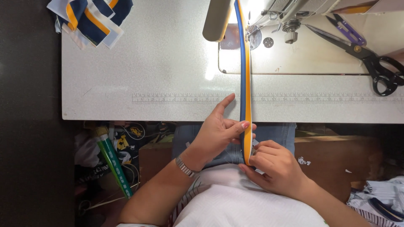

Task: Sewing long blue and yellow fabric strips together using an industrial sewing machine

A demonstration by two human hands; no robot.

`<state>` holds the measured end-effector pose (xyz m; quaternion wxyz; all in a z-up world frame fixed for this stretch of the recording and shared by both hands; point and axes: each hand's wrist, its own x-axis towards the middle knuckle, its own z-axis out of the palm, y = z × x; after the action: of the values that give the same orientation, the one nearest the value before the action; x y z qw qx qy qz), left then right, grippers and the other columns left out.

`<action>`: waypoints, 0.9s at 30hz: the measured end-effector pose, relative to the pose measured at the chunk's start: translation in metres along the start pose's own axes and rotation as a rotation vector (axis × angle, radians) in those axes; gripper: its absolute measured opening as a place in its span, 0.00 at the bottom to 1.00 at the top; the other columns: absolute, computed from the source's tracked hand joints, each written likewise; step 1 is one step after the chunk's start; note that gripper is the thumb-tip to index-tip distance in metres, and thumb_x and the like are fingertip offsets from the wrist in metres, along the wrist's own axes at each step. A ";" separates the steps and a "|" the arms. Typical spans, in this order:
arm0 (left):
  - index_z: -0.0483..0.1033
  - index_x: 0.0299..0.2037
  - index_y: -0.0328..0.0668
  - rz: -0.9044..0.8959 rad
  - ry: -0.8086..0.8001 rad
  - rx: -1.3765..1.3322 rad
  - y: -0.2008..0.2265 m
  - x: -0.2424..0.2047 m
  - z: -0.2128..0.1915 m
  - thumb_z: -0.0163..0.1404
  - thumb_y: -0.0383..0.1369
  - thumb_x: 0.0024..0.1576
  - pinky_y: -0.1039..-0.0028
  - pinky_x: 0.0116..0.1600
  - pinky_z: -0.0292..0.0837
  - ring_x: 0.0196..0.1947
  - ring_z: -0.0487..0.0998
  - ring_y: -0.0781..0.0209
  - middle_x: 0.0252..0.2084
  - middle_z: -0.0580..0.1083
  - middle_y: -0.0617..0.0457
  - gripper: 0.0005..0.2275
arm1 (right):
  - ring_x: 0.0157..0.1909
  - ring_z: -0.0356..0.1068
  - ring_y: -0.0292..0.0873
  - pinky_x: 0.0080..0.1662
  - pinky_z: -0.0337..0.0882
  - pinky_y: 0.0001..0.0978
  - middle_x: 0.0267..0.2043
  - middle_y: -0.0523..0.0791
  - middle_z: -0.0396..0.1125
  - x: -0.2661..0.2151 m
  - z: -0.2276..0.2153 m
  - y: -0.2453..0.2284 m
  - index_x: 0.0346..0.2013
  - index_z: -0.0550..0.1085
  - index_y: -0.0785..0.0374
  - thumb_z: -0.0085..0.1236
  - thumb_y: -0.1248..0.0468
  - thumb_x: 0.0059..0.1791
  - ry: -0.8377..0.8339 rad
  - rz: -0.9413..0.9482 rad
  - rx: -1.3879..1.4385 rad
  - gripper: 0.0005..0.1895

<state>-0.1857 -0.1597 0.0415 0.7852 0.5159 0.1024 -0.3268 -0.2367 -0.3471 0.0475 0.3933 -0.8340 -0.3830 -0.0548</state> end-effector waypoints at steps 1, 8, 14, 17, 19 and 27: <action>0.40 0.77 0.48 -0.001 0.000 -0.001 -0.001 0.000 -0.001 0.53 0.37 0.55 0.75 0.39 0.75 0.40 0.82 0.57 0.41 0.81 0.39 0.42 | 0.20 0.58 0.41 0.42 0.74 0.35 0.19 0.41 0.60 0.002 -0.002 0.000 0.23 0.67 0.61 0.62 0.65 0.47 -0.001 0.001 0.000 0.13; 0.40 0.76 0.43 0.026 -0.041 -0.002 -0.013 0.010 -0.012 0.54 0.35 0.57 0.73 0.38 0.79 0.38 0.83 0.54 0.40 0.80 0.38 0.40 | 0.43 0.73 0.51 0.49 0.72 0.43 0.40 0.47 0.74 0.002 -0.012 0.052 0.42 0.77 0.64 0.62 0.68 0.47 0.264 0.115 -0.080 0.09; 0.40 0.76 0.37 0.188 -0.044 0.255 -0.007 0.012 -0.014 0.55 0.32 0.60 0.67 0.37 0.83 0.32 0.84 0.46 0.37 0.79 0.33 0.39 | 0.53 0.75 0.52 0.55 0.70 0.43 0.48 0.47 0.77 0.038 0.008 0.084 0.43 0.82 0.60 0.70 0.72 0.45 0.320 -0.137 -0.349 0.13; 0.54 0.73 0.44 0.560 0.174 0.878 0.010 0.020 -0.025 0.52 0.37 0.62 0.66 0.28 0.79 0.24 0.82 0.48 0.30 0.79 0.40 0.30 | 0.49 0.77 0.49 0.53 0.72 0.41 0.45 0.47 0.78 0.042 0.012 0.082 0.40 0.82 0.61 0.69 0.73 0.44 0.271 -0.111 -0.363 0.11; 0.64 0.70 0.52 0.847 0.352 1.285 0.018 0.036 -0.033 0.50 0.40 0.65 0.66 0.21 0.76 0.19 0.80 0.51 0.24 0.79 0.47 0.22 | 0.47 0.77 0.49 0.52 0.73 0.41 0.44 0.48 0.78 0.038 0.014 0.078 0.40 0.82 0.63 0.70 0.75 0.43 0.244 -0.078 -0.368 0.12; 0.81 0.49 0.51 1.177 0.222 1.675 0.025 0.099 -0.052 0.62 0.42 0.55 0.64 0.46 0.72 0.53 0.76 0.52 0.50 0.78 0.53 0.14 | 0.47 0.77 0.45 0.53 0.73 0.37 0.44 0.43 0.78 0.040 0.017 0.083 0.40 0.82 0.59 0.68 0.71 0.45 0.256 -0.104 -0.421 0.10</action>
<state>-0.0856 -0.1479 -0.0126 0.1953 0.8936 -0.3553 0.1926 -0.1559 -0.3443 0.0008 0.2530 -0.8630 -0.3526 -0.2586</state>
